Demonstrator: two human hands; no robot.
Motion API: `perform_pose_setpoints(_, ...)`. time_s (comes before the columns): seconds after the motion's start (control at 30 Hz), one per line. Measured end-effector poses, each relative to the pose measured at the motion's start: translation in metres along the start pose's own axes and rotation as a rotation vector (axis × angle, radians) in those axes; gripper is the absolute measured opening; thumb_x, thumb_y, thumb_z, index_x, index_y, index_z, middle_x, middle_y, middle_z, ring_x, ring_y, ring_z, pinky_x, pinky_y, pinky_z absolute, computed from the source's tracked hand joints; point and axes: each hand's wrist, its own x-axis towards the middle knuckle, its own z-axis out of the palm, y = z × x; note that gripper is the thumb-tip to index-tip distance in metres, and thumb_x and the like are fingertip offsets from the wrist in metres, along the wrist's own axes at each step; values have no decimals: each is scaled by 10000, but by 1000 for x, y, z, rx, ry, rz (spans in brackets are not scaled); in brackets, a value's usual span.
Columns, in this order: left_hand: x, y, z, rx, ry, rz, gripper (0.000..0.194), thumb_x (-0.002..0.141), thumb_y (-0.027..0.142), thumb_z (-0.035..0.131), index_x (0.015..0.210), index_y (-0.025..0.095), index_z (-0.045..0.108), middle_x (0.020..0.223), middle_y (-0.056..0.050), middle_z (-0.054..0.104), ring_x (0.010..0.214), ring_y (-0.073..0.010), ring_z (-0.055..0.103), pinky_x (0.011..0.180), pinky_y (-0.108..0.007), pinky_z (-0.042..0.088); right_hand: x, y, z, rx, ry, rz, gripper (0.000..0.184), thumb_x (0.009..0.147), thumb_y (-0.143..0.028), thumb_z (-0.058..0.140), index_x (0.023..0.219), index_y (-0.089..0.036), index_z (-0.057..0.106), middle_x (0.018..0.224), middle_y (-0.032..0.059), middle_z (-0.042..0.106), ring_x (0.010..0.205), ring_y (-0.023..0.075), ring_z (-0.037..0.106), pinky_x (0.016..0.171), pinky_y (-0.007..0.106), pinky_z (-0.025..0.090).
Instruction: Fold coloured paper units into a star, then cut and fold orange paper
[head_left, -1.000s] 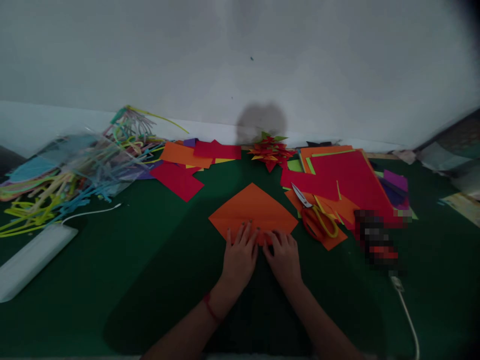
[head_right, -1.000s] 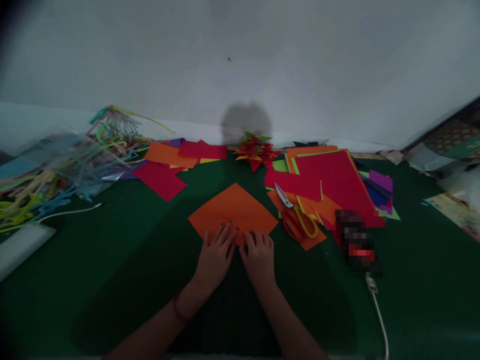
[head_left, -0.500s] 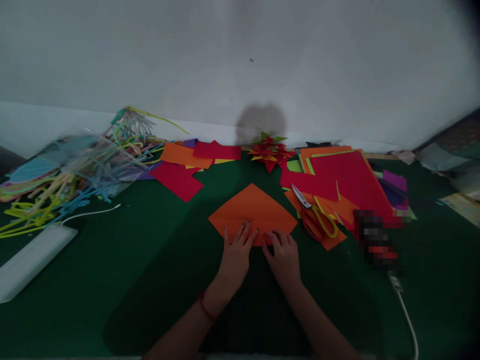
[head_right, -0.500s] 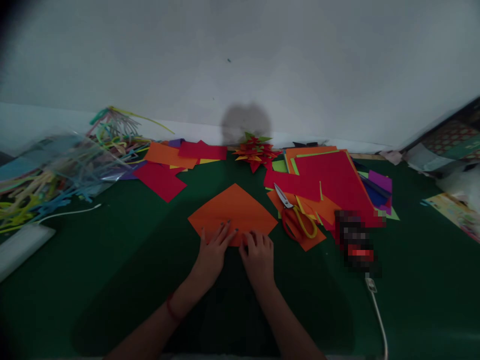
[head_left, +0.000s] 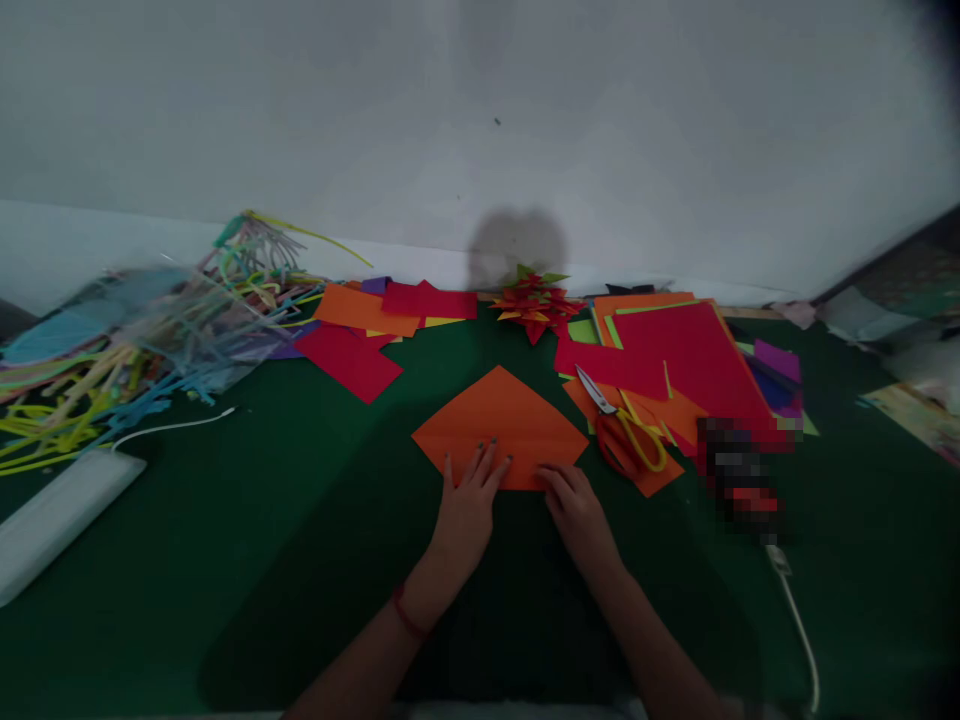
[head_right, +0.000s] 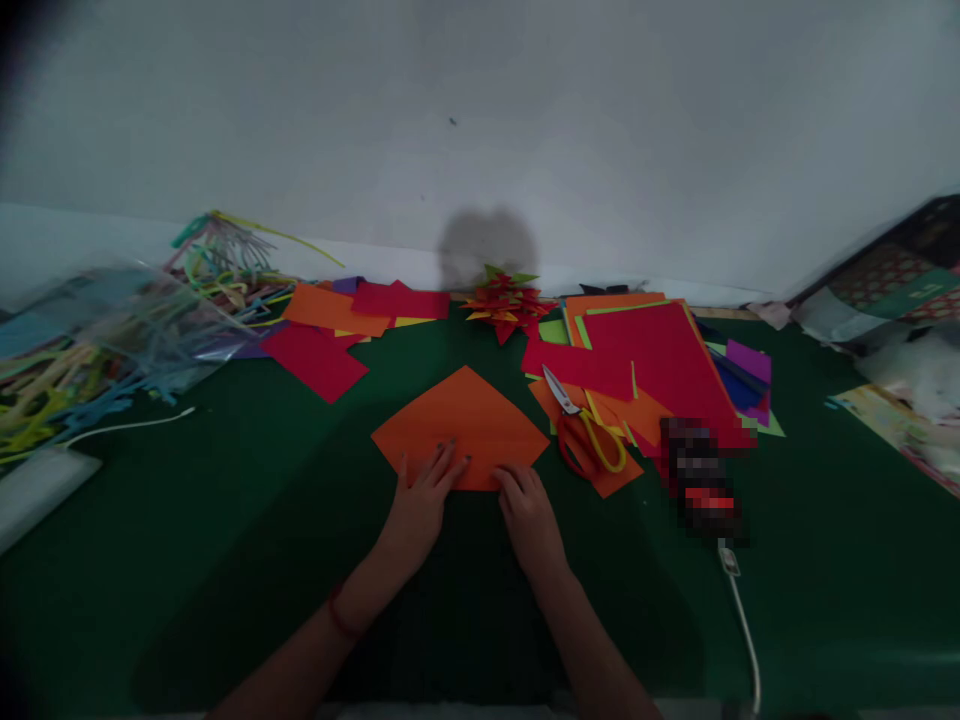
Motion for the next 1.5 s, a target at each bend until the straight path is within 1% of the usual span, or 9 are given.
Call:
perform_pose_setpoints(0.1,0,0,0,5,-1,3,611,816,37,269,1377,276,223,1464,-32,170,1332,-230,152,1024,-588,96,6,5,-9,11,6,24,309,811,-49,374,1014,-208,545,1064,83,555,1006,213,511,849,380,448)
perform_pose_setpoints(0.27,0,-1,0,3,-9,8,619,809,25,272,1376,268,225,1460,-47,183,1330,-229,161,1018,-597,83,26,-11,-4,-72,185,139,167,828,-178,439,944,-166,558,936,100,569,919,214,546,810,344,439)
perform_pose_setpoints(0.37,1,0,-1,-15,-13,6,588,830,50,271,1375,265,225,1456,-48,192,1329,-228,169,1020,-591,95,35,-26,12,-31,62,208,155,835,-219,421,919,-167,540,749,39,603,644,145,588,597,239,440)
perform_pose_setpoints(0.47,1,1,-3,-32,11,-8,539,864,91,263,1375,257,225,1453,-47,204,1324,-218,191,1031,-570,107,37,-34,27,-82,-4,248,151,829,-227,408,863,-178,547,681,29,615,553,146,579,473,223,363)
perform_pose_setpoints(0.93,-19,-30,-19,-7,141,-244,537,823,8,226,1322,174,333,1420,-85,297,1322,-219,198,1045,-577,75,37,-34,20,55,-24,238,204,846,-239,397,985,-189,536,765,51,624,592,157,589,513,238,426)
perform_pose_setpoints(1.07,-18,-30,-25,-152,261,-300,485,855,36,234,1303,189,341,1402,-78,330,1304,-196,256,1063,-533,132,54,-18,7,91,68,312,242,865,-319,394,975,-177,557,788,65,600,687,178,576,604,275,452)
perform_pose_setpoints(1.2,-17,-28,-29,-239,325,-283,416,884,104,279,1279,207,359,1379,-83,365,1281,-212,306,1058,-548,133,83,18,-6,67,129,364,332,813,-386,475,1028,-144,549,1012,136,571,977,257,513,826,386,399)
perform_pose_setpoints(1.33,-17,-29,-27,-246,309,-277,389,888,137,313,1266,206,372,1381,-90,359,1275,-220,314,1059,-548,116,105,44,-11,147,42,434,452,753,-471,525,1044,-127,560,864,115,620,827,250,575,695,354,437)
perform_pose_setpoints(1.5,-17,-29,-27,-256,303,-274,387,885,143,325,1264,206,372,1376,-94,363,1268,-226,325,1056,-550,121,113,45,-17,281,-109,504,344,686,-480,590,808,-165,652,671,77,630,653,222,597,539,288,404)
